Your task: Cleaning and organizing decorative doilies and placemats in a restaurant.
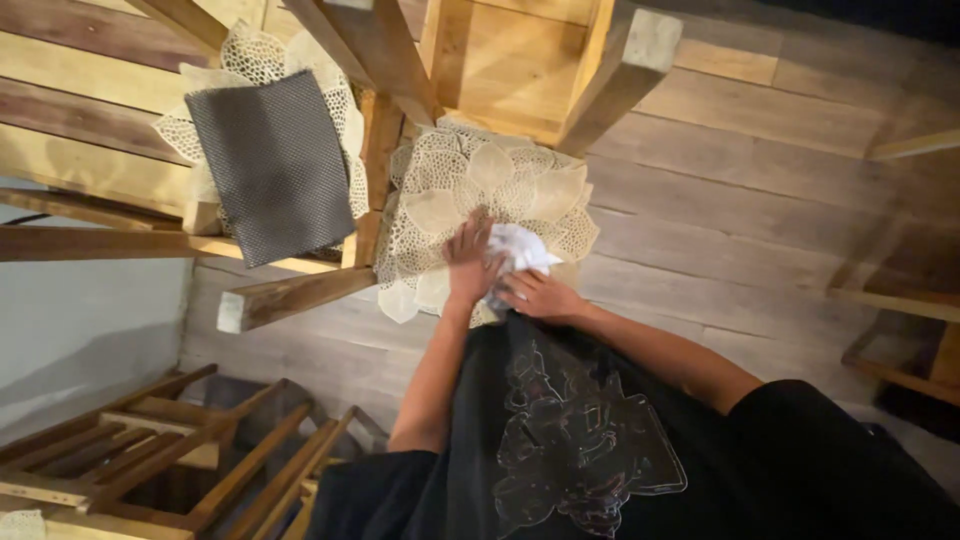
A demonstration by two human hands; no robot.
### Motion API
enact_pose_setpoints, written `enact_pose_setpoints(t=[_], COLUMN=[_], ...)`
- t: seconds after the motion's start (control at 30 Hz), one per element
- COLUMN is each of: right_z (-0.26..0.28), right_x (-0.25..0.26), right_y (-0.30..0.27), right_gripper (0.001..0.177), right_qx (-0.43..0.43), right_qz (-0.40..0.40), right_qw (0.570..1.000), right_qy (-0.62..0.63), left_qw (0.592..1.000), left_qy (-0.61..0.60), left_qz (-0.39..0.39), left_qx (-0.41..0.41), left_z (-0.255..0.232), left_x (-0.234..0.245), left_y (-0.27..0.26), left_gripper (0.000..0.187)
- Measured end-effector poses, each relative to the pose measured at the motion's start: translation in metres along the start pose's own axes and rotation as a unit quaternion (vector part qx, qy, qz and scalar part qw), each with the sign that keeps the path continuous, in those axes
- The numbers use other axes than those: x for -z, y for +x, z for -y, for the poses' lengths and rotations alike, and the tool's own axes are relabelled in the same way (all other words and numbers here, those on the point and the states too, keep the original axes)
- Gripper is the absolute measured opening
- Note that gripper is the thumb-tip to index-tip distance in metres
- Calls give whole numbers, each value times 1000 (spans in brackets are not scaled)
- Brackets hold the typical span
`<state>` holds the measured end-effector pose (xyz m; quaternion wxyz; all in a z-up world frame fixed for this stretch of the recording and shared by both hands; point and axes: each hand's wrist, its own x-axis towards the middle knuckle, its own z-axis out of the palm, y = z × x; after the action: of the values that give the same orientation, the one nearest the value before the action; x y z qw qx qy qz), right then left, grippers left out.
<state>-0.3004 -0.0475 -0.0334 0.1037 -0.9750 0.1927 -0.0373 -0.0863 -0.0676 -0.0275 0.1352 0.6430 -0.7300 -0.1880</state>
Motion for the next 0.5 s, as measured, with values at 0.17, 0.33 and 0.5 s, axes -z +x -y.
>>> enact_pose_setpoints(t=[0.17,0.33,0.5], right_z=[9,36,34], right_x=[14,41,47], right_y=[39,62,65], right_gripper=[54,55,43], right_qx=[-92,-120,-89], right_qz=[-32,-45,-30], right_qw=[995,992,993], right_qy=[-12,12,72], left_qw=[980,993,989], left_qy=[-107,-93,-104], left_qz=[-164,-75,-92], left_qx=[28,17,59], left_z=[21,53,51], left_x=[6,12,11], left_y=[-19,-61,-88], left_gripper=[66,64,61])
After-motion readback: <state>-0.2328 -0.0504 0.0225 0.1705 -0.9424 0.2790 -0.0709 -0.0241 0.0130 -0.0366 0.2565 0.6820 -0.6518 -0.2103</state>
